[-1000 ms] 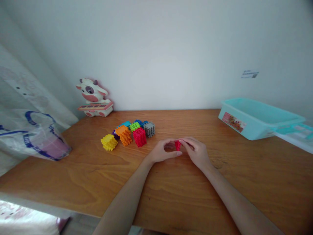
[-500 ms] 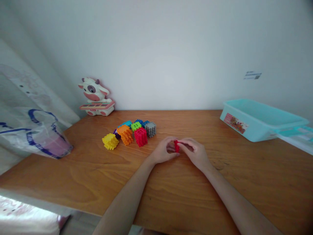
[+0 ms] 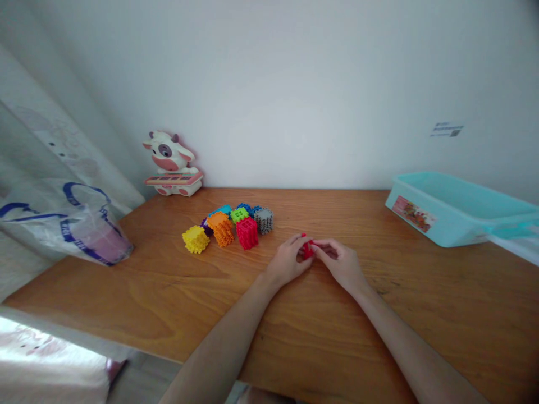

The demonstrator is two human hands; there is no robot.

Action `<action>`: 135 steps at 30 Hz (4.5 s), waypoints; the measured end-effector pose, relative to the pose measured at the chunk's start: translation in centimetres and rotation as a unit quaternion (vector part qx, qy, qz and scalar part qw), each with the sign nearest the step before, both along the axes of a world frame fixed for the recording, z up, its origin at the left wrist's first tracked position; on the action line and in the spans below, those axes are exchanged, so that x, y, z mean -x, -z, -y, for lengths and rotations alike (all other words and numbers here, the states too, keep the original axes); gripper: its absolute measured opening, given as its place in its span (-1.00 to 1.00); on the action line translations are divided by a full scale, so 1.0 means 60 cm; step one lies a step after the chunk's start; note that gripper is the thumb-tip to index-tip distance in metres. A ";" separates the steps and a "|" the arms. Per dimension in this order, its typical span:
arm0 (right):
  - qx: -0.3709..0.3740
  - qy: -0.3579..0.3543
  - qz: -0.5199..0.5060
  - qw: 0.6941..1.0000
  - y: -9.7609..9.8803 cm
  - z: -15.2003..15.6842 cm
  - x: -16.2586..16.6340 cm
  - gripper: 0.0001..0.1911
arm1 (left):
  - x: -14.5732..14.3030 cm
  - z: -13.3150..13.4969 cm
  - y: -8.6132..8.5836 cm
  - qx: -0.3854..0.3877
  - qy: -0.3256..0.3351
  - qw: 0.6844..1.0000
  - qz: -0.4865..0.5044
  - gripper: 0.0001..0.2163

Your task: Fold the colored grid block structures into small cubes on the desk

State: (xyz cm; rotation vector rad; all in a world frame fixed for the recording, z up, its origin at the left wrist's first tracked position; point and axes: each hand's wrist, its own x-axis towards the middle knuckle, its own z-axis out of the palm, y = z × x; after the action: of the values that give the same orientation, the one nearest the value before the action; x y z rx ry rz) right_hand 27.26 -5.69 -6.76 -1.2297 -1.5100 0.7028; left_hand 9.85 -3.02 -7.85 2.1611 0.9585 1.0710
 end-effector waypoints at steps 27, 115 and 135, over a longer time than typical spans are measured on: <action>-0.123 -0.040 0.141 0.981 -0.022 0.010 -0.012 -0.77 | 0.003 0.004 -0.024 0.185 0.064 0.972 0.129 -0.61; -0.145 -0.174 0.333 0.915 -0.011 0.018 -0.005 -0.71 | 0.085 0.106 -0.084 -0.071 -0.084 0.954 -0.280 -0.88; -0.110 -0.180 0.272 0.939 -0.015 0.022 0.001 -0.77 | 0.310 0.071 -0.036 0.001 -0.370 0.909 -0.191 -0.65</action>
State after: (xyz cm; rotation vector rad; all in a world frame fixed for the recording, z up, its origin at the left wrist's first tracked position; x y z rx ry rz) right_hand 27.20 -6.99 -5.84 -1.0292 -2.2470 0.4161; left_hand -8.73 -7.27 -5.70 2.0736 2.0697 0.9462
